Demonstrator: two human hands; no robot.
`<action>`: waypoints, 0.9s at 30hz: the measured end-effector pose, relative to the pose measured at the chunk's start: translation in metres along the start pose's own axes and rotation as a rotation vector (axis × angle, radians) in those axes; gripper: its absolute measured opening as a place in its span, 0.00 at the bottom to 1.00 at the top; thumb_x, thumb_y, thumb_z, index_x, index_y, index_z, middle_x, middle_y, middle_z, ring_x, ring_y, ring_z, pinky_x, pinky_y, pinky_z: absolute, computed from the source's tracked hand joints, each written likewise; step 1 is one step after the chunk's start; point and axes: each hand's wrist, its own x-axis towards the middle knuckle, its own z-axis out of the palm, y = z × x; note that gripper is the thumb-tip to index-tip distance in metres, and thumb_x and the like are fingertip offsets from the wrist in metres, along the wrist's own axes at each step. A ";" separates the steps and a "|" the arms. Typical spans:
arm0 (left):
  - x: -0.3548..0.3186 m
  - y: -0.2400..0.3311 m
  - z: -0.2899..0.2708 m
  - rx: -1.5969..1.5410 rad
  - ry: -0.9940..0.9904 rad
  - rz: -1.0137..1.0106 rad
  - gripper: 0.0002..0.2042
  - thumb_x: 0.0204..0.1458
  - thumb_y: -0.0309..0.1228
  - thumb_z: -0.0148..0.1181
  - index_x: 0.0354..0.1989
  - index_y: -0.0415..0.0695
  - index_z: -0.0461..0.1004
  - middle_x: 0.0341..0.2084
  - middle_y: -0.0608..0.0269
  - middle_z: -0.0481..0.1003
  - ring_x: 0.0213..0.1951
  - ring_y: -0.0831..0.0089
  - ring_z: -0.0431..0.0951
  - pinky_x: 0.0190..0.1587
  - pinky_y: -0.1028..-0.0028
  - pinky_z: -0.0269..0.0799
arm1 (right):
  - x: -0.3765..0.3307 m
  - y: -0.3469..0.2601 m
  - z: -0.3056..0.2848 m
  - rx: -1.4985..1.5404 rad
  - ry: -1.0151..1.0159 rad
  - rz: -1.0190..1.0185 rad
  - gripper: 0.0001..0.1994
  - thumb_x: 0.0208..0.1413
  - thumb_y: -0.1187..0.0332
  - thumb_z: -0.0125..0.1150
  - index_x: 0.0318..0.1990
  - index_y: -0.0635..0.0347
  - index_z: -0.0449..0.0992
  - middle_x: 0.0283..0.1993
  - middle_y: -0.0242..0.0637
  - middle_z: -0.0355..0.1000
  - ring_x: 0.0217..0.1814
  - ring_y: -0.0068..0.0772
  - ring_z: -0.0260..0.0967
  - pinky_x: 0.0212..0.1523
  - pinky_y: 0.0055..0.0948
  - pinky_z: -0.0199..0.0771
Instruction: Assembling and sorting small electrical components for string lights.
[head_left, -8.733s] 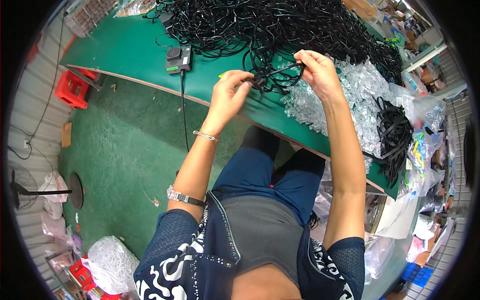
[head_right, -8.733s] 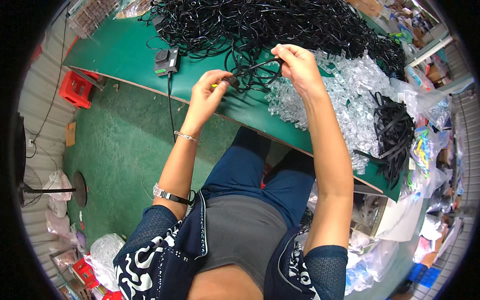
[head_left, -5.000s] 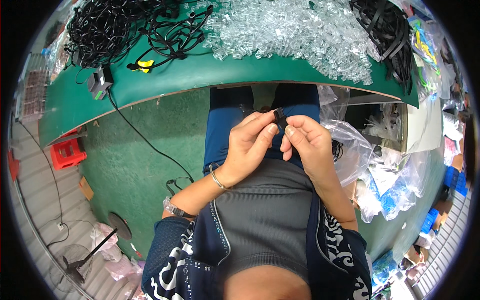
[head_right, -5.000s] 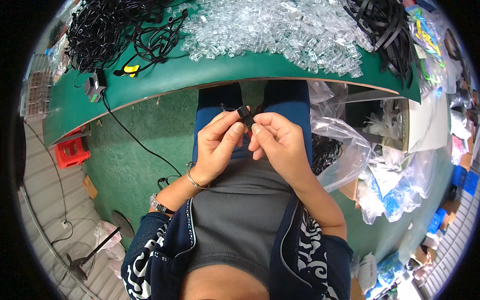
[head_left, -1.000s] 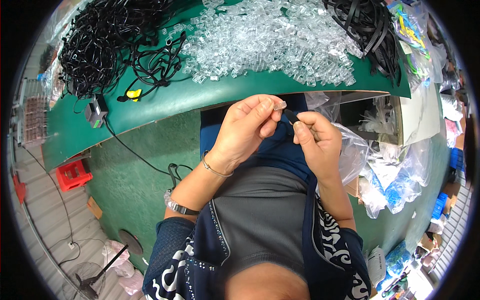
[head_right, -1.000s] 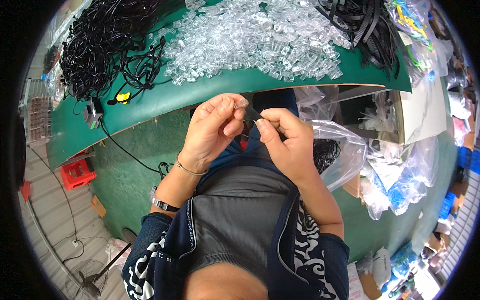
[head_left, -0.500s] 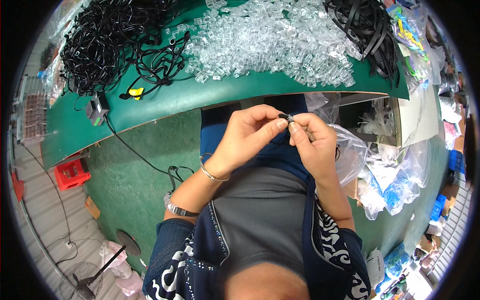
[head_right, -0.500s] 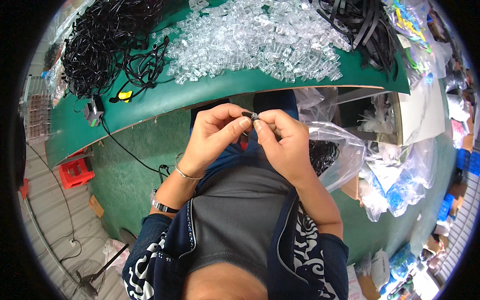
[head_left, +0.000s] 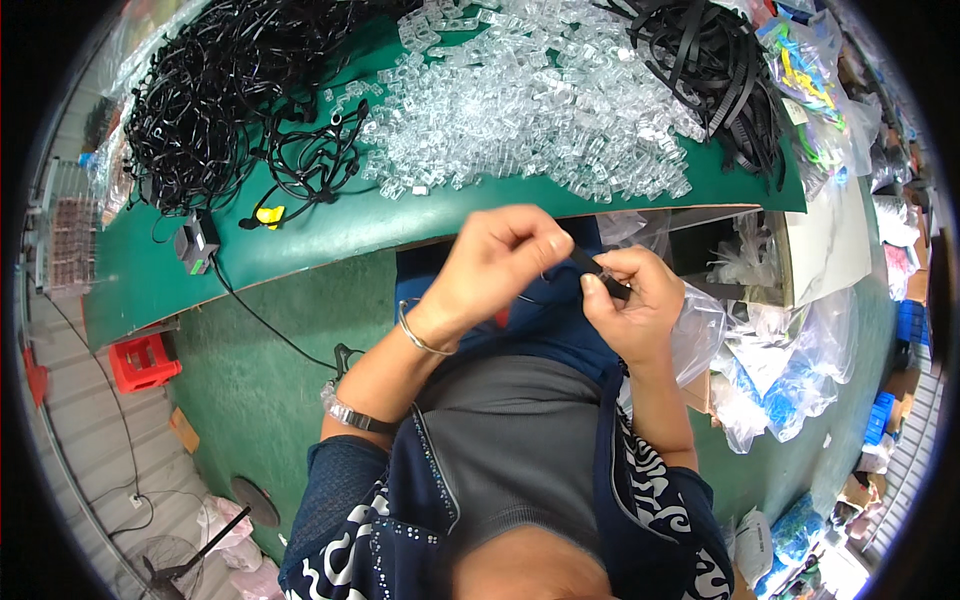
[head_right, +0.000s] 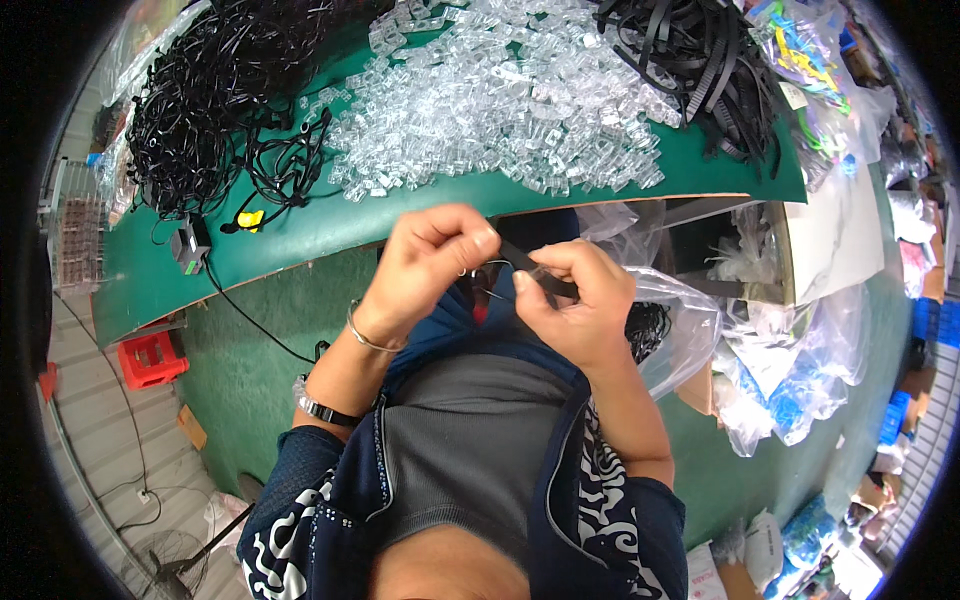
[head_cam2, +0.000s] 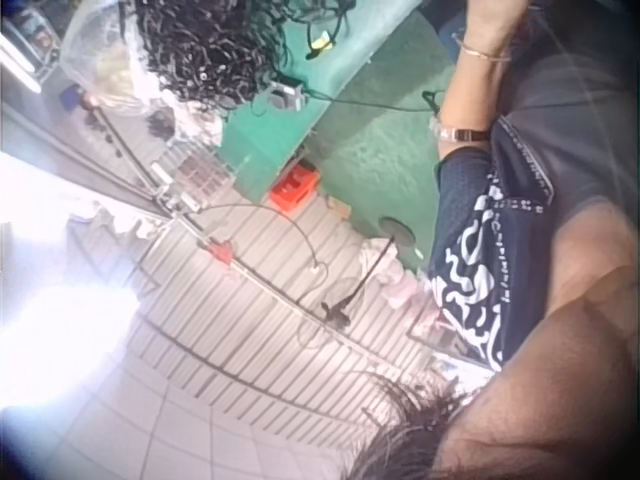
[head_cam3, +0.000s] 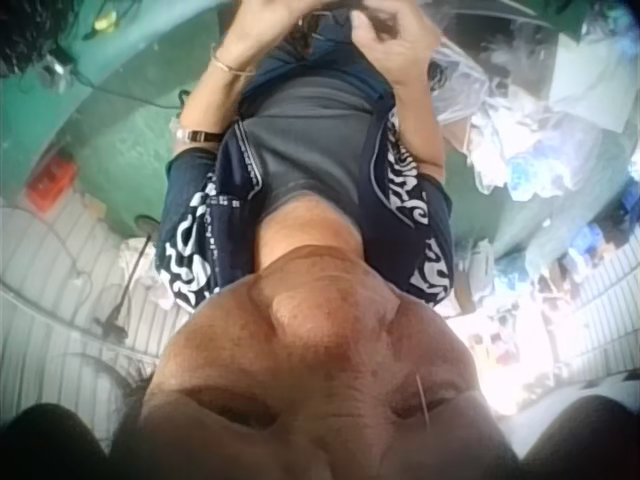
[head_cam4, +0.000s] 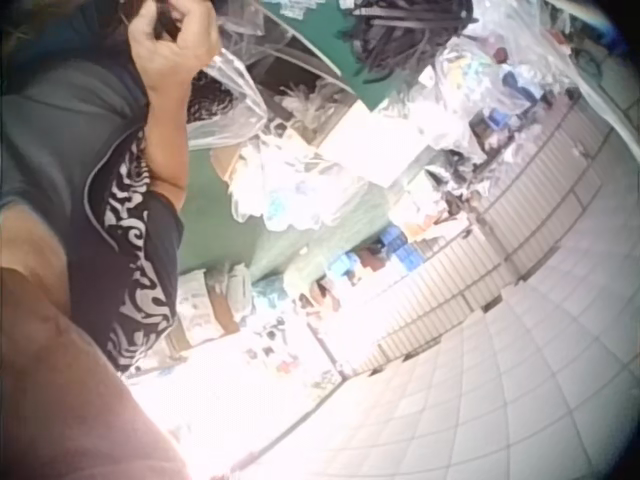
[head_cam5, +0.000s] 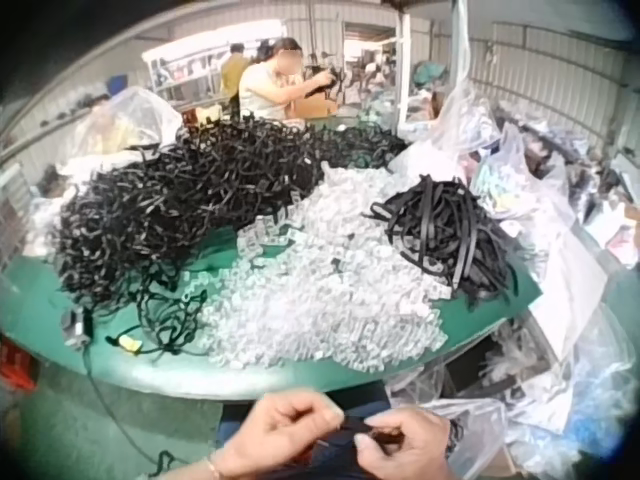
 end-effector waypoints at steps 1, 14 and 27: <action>0.003 0.004 -0.002 -0.034 0.085 0.011 0.07 0.52 0.28 0.54 0.25 0.38 0.71 0.20 0.69 0.70 0.24 0.85 0.67 0.28 0.83 0.62 | -0.005 0.007 -0.001 0.034 0.020 0.060 0.08 0.39 0.77 0.64 0.29 0.63 0.72 0.21 0.32 0.67 0.19 0.18 0.62 0.20 0.16 0.61; 0.138 0.012 -0.014 1.461 0.403 0.605 0.07 0.42 0.31 0.59 0.31 0.48 0.75 0.33 0.64 0.72 0.38 0.62 0.70 0.37 0.63 0.62 | 0.002 0.019 -0.014 0.568 0.037 0.437 0.08 0.50 0.79 0.55 0.39 0.66 0.67 0.29 0.26 0.64 0.27 0.10 0.57 0.27 0.11 0.56; 0.052 0.039 0.003 -0.262 -0.049 0.020 0.10 0.56 0.37 0.46 0.36 0.43 0.65 0.20 0.68 0.63 0.20 0.82 0.60 0.20 0.82 0.54 | 0.001 0.010 -0.013 0.647 0.120 0.349 0.10 0.56 0.74 0.50 0.45 0.64 0.64 0.29 0.30 0.64 0.24 0.13 0.57 0.24 0.12 0.59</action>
